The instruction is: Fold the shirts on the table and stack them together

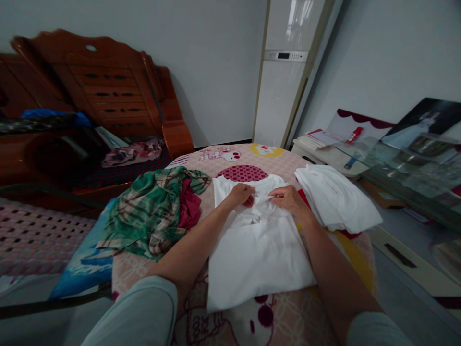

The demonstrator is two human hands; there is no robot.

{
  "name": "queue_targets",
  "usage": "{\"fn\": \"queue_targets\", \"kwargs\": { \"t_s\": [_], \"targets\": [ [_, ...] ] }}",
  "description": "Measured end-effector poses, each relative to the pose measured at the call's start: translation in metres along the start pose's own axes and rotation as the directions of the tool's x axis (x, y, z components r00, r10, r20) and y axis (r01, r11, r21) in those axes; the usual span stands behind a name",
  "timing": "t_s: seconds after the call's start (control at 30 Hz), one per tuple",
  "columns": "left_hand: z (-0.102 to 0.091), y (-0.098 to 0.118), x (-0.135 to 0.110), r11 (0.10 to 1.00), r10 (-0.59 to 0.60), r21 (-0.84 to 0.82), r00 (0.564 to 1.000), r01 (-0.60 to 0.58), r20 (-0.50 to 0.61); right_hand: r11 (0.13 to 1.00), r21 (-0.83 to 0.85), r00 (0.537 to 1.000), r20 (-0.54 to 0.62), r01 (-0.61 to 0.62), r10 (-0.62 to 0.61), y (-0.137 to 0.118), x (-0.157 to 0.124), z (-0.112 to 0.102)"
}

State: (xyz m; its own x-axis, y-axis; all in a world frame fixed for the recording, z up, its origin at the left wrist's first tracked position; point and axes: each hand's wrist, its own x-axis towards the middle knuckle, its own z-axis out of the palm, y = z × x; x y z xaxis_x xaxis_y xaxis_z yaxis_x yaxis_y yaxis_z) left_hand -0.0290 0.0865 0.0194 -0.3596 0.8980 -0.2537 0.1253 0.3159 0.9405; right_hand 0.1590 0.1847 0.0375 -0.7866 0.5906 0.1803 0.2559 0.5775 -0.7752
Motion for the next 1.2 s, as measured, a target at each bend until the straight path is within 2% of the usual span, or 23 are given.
{"fn": "queue_targets", "kwargs": {
  "t_s": [0.1, 0.23, 0.33, 0.43, 0.57, 0.7, 0.83, 0.97, 1.13, 1.2],
  "targets": [
    [0.001, 0.0, -0.002, 0.999, -0.008, 0.049, 1.0, 0.008, -0.007, 0.992, 0.106, 0.998, 0.026, -0.063, 0.06, -0.001, -0.002, -0.002],
    [0.002, 0.001, -0.005, 0.989, 0.062, 0.133, 0.998, -0.058, -0.027, 0.975, 0.202, 0.994, 0.083, -0.091, 0.076, -0.004, -0.003, -0.005],
    [0.005, 0.002, -0.005, 0.974, 0.149, 0.164, 0.986, -0.159, 0.068, 0.966, 0.248, 0.994, 0.093, -0.075, 0.054, -0.005, -0.004, -0.005],
    [0.008, 0.003, -0.006, 0.97, 0.166, 0.147, 0.968, -0.194, 0.187, 0.958, 0.278, 0.995, 0.088, -0.075, 0.053, -0.006, -0.004, -0.006],
    [0.008, 0.005, -0.01, 0.984, 0.108, 0.102, 0.947, -0.145, 0.304, 0.95, 0.301, 0.995, 0.074, -0.081, 0.061, -0.009, -0.005, -0.007],
    [0.01, 0.005, -0.012, 0.995, 0.083, 0.031, 0.93, -0.1, 0.359, 0.953, 0.293, 0.996, 0.063, -0.078, 0.062, -0.009, -0.005, -0.008],
    [0.013, 0.002, -0.011, 0.995, 0.037, -0.103, 0.913, 0.006, 0.407, 0.955, 0.289, 0.997, 0.064, -0.06, 0.043, -0.008, -0.006, -0.008],
    [0.01, 0.002, -0.01, 0.99, -0.002, -0.124, 0.905, 0.06, 0.425, 0.949, 0.307, 0.997, 0.062, -0.069, 0.052, -0.008, -0.006, -0.008],
    [-0.001, 0.005, -0.009, 0.99, -0.077, -0.079, 0.919, 0.116, 0.387, 0.945, 0.316, 0.995, 0.068, -0.089, 0.071, -0.006, -0.005, -0.009],
    [-0.002, 0.005, -0.009, 0.983, -0.072, -0.125, 0.916, 0.132, 0.395, 0.943, 0.322, 0.995, 0.068, -0.089, 0.07, -0.005, -0.005, -0.009]
  ]
}}
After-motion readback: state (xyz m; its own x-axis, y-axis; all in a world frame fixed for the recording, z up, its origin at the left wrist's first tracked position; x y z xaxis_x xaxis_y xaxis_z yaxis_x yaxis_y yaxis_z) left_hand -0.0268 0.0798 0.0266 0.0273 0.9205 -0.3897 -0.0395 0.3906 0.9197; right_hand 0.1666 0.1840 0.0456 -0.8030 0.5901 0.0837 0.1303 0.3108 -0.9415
